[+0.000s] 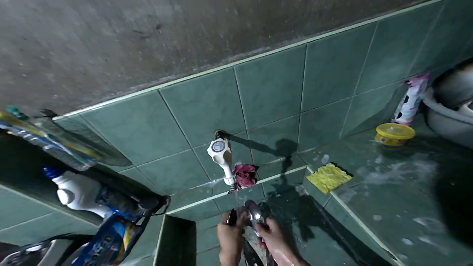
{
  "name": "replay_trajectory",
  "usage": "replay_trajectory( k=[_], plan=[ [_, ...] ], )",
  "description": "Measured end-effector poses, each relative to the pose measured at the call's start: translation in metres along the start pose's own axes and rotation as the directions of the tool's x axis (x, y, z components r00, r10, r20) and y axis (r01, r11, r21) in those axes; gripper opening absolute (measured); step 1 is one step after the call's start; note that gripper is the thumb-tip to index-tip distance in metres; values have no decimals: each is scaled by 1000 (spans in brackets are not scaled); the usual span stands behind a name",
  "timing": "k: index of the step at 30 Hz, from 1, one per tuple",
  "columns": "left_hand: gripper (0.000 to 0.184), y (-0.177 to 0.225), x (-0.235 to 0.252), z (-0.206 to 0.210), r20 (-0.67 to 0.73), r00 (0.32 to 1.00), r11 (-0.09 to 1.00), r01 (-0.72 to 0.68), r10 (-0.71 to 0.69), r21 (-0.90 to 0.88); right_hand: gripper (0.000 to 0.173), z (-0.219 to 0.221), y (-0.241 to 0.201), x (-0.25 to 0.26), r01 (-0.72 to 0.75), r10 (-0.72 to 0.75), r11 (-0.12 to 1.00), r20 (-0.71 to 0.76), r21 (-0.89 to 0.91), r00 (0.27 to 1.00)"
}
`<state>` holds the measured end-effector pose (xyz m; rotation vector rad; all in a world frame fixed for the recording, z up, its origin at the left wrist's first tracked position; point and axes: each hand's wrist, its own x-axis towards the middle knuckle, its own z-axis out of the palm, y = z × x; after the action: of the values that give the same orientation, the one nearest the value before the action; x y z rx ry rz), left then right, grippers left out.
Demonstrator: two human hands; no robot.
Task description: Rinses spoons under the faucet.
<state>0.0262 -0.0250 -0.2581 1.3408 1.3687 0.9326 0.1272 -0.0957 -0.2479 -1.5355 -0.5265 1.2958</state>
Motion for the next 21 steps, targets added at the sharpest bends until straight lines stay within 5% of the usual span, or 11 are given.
replay_trajectory(
  k=[5,12,15,21],
  plan=[
    [19,1,-11,15,-96,989,963,88,-116,-256,7,7,9,8,79,-79,997,-99,-7,992],
    [25,8,0,15,-104,994,999,31,-29,17,10,3,11,11,98,-133,959,-116,-265,984],
    [22,11,-9,16,-6,1000,996,15,-15,83,11,7,10,20,149,-187,964,-165,-220,968],
    [20,16,-4,-11,2,994,988,-108,109,108,7,26,-2,23,160,-162,984,18,80,987]
  ],
)
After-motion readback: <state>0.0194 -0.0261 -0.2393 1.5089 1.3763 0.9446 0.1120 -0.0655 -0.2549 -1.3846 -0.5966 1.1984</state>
